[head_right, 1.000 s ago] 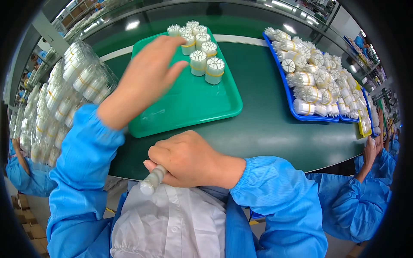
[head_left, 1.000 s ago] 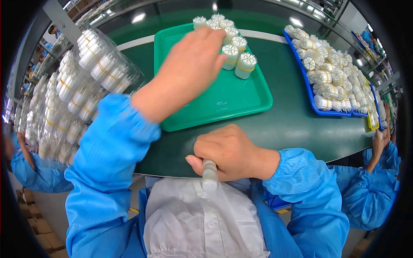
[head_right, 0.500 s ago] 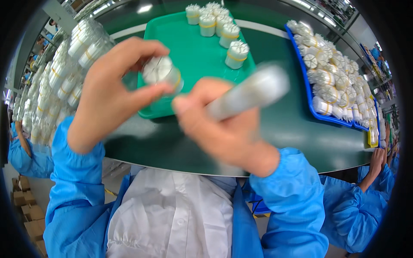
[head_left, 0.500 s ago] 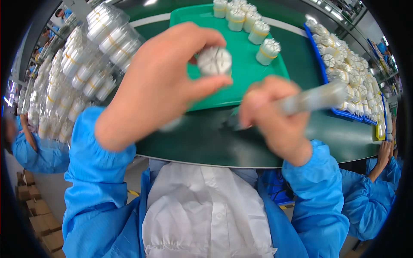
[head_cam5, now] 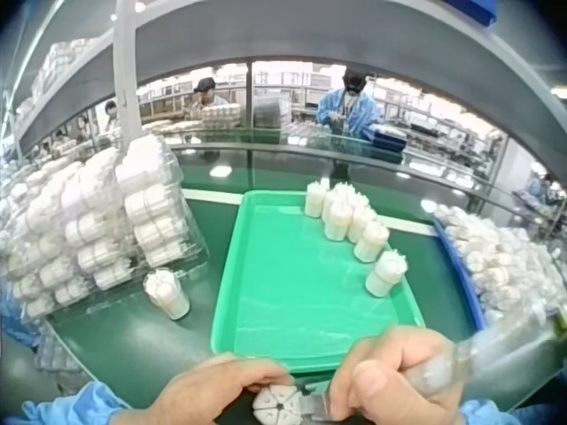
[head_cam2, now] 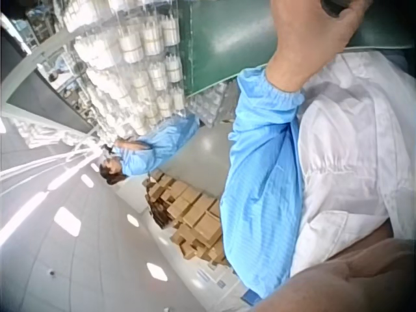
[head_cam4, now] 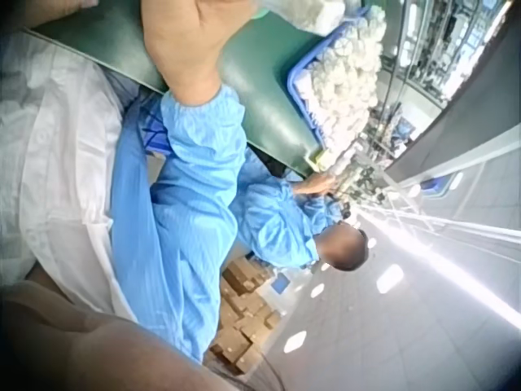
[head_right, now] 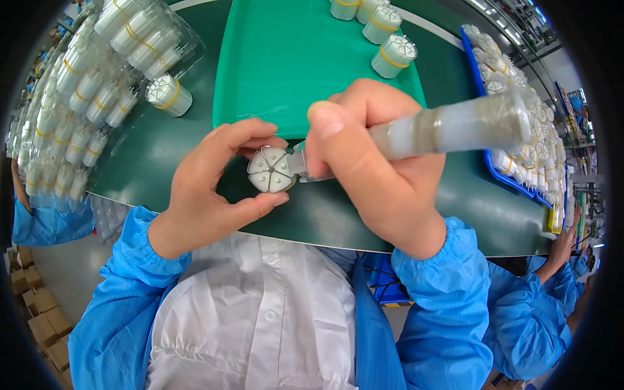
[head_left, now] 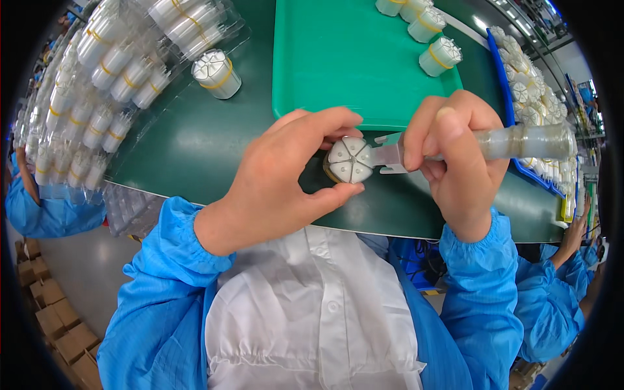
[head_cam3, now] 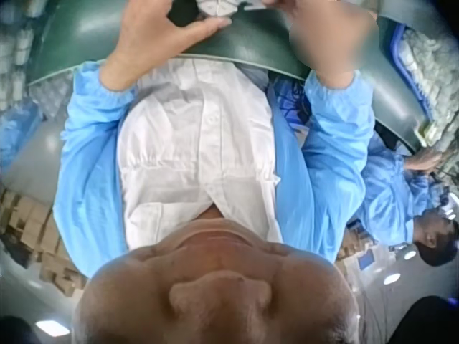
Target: The person uses a syringe-like tool to apply a substance to the center of small white cylindrical objects. They pick up each object from a green tray, apply the substance, and place it into a blue tray. The process is repeated for multiple items in a factory setting.
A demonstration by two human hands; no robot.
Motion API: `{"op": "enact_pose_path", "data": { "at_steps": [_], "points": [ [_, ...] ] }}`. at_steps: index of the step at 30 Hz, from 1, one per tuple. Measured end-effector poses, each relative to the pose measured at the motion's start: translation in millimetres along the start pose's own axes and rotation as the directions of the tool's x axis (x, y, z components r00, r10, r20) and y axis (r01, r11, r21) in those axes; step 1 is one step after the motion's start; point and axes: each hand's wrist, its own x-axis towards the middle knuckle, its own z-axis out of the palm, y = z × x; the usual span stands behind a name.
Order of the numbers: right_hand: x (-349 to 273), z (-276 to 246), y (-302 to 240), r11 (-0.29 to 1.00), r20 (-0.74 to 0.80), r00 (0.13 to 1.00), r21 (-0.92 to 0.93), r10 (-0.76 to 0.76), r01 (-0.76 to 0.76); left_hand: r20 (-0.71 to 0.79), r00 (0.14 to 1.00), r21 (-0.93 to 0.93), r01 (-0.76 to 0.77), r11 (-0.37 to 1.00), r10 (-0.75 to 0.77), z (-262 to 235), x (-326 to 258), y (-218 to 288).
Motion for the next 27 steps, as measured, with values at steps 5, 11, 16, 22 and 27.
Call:
{"op": "enact_pose_path", "data": {
  "at_steps": [5, 11, 16, 22, 27],
  "points": [
    [0.2, -0.9, 5.0, 0.982, 0.119, 0.992, -0.177, -0.048, 0.068, -0.039, 0.991, 0.189, -0.118, 0.975, 0.127, -0.7, 3.4, 2.1],
    [-2.9, -6.8, 6.6, 0.981, 0.135, 0.989, -0.177, -0.060, 0.084, -0.065, 0.992, 0.147, -0.102, 0.984, 0.112, 2.6, -0.7, -0.4],
    [0.6, -10.0, 7.0, 0.984, 0.138, 0.987, -0.142, -0.088, 0.107, -0.068, 0.986, -0.016, -0.151, 0.988, 0.150, 7.5, -3.9, -3.4],
    [-0.5, -2.1, 6.6, 0.985, 0.080, 0.997, -0.169, -0.014, 0.027, -0.008, 0.990, 0.153, -0.140, 0.978, 0.143, 2.7, 0.4, 3.3],
    [-1.3, -4.6, 1.4, 0.997, 0.027, 1.000, -0.073, -0.004, 0.006, -0.034, 0.995, 0.181, -0.089, 0.979, 0.097, 7.8, -0.4, 5.6]
  ]
}}
